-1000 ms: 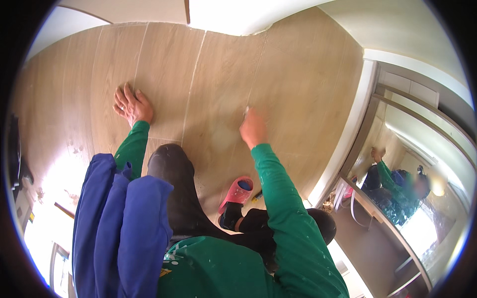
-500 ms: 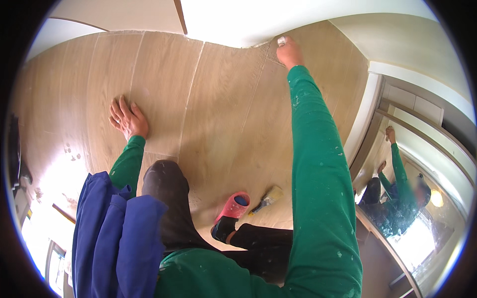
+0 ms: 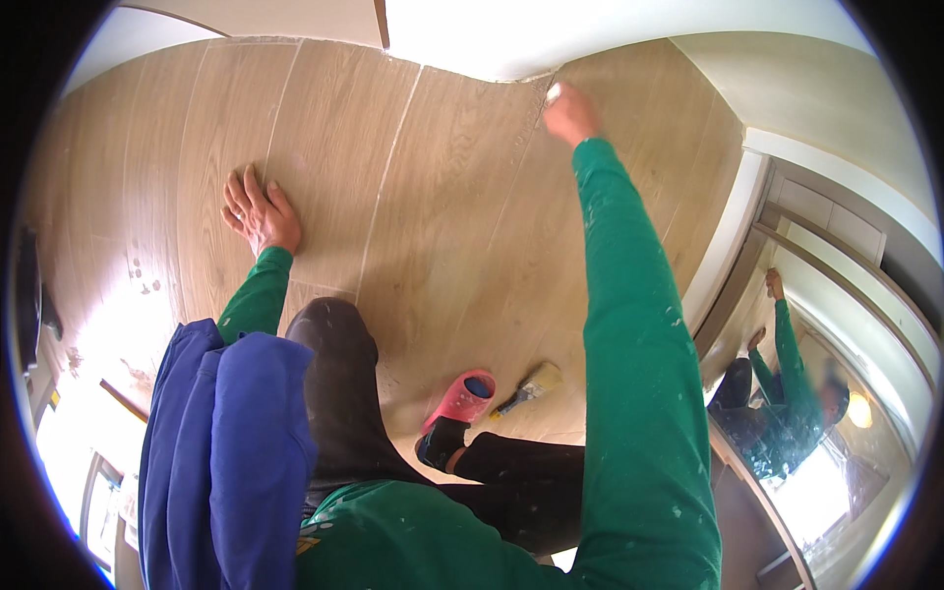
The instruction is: The person applies filler to the seams between floor tiles using a putty knife, brushes over the seams with a paintbrush, and wipes the area with a cloth.
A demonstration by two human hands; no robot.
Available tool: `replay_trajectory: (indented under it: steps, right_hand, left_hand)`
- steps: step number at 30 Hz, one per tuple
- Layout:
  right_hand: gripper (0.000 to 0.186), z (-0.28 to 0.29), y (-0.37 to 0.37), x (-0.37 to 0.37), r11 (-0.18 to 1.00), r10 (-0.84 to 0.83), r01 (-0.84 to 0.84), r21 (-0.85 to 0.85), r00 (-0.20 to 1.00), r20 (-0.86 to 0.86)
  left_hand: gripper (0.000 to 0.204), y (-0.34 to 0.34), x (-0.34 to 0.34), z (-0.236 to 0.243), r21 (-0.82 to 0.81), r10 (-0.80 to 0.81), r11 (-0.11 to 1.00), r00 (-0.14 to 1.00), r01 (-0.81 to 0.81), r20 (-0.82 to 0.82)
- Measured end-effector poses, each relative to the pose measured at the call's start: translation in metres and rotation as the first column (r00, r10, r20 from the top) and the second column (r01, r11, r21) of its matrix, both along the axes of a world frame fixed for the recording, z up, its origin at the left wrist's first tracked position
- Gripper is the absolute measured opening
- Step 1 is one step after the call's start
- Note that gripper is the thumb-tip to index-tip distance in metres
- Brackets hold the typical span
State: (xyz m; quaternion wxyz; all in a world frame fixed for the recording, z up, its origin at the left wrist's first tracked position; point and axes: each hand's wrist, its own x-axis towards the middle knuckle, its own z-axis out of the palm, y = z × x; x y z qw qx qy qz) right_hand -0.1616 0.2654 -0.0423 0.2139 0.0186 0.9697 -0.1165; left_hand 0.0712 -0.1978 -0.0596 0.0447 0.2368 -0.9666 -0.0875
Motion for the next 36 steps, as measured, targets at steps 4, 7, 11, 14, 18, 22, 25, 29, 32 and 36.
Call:
replay_trajectory:
  steps: [4,7,11,14,18,22,25,29,32,36]
  right_hand:
    - [0.028,0.0,-0.023,0.074,0.994,-0.109,0.108,-0.027,0.994,-0.017]
    - [0.026,0.017,-0.035,0.116,0.986,-0.168,0.168,-0.002,0.985,0.049]
    - [0.024,0.018,-0.047,0.19,0.992,-0.123,0.122,0.014,0.989,0.08]
    - [0.024,0.033,-0.074,0.246,0.984,-0.177,0.175,0.029,0.976,0.126]
    - [0.026,0.041,-0.093,0.325,0.966,-0.256,0.256,0.021,0.954,0.153]
    - [0.031,0.055,-0.107,0.356,0.956,-0.295,0.282,0.086,0.907,0.3]
    - [0.034,0.035,-0.089,0.357,0.962,-0.274,0.271,0.047,0.932,0.238]
    - [0.031,0.025,-0.052,0.302,0.953,-0.297,0.297,-0.058,0.955,0.012]
    - [0.027,0.034,-0.066,0.262,0.954,-0.282,0.282,-0.097,0.959,0.018]
    - [0.024,0.029,-0.065,0.253,0.934,-0.327,0.333,-0.131,0.943,0.065]
  left_hand:
    - [0.06,-0.002,0.005,0.0,-0.001,0.006,1.0,1.0,-0.006,-0.001]
    - [0.06,0.0,0.001,-0.007,-0.002,0.005,1.0,1.0,-0.005,-0.017]
    - [0.059,0.0,0.0,-0.001,-0.007,0.0,1.0,1.0,0.0,-0.029]
    - [0.059,-0.003,0.003,-0.002,-0.011,0.002,1.0,0.999,-0.002,-0.034]
    - [0.06,-0.005,0.005,-0.009,0.001,0.002,1.0,0.999,-0.002,-0.051]
    - [0.058,-0.005,0.007,-0.014,-0.049,0.016,0.999,0.998,-0.019,-0.057]
    - [0.059,-0.004,0.003,-0.015,-0.017,0.015,1.0,0.998,-0.016,-0.057]
    - [0.06,0.005,-0.003,-0.007,0.018,-0.006,1.0,0.999,0.007,-0.042]
    - [0.059,-0.005,0.005,-0.008,-0.008,0.002,1.0,0.998,-0.003,-0.067]
    - [0.059,-0.002,0.004,-0.013,-0.013,-0.011,1.0,0.997,0.01,-0.081]
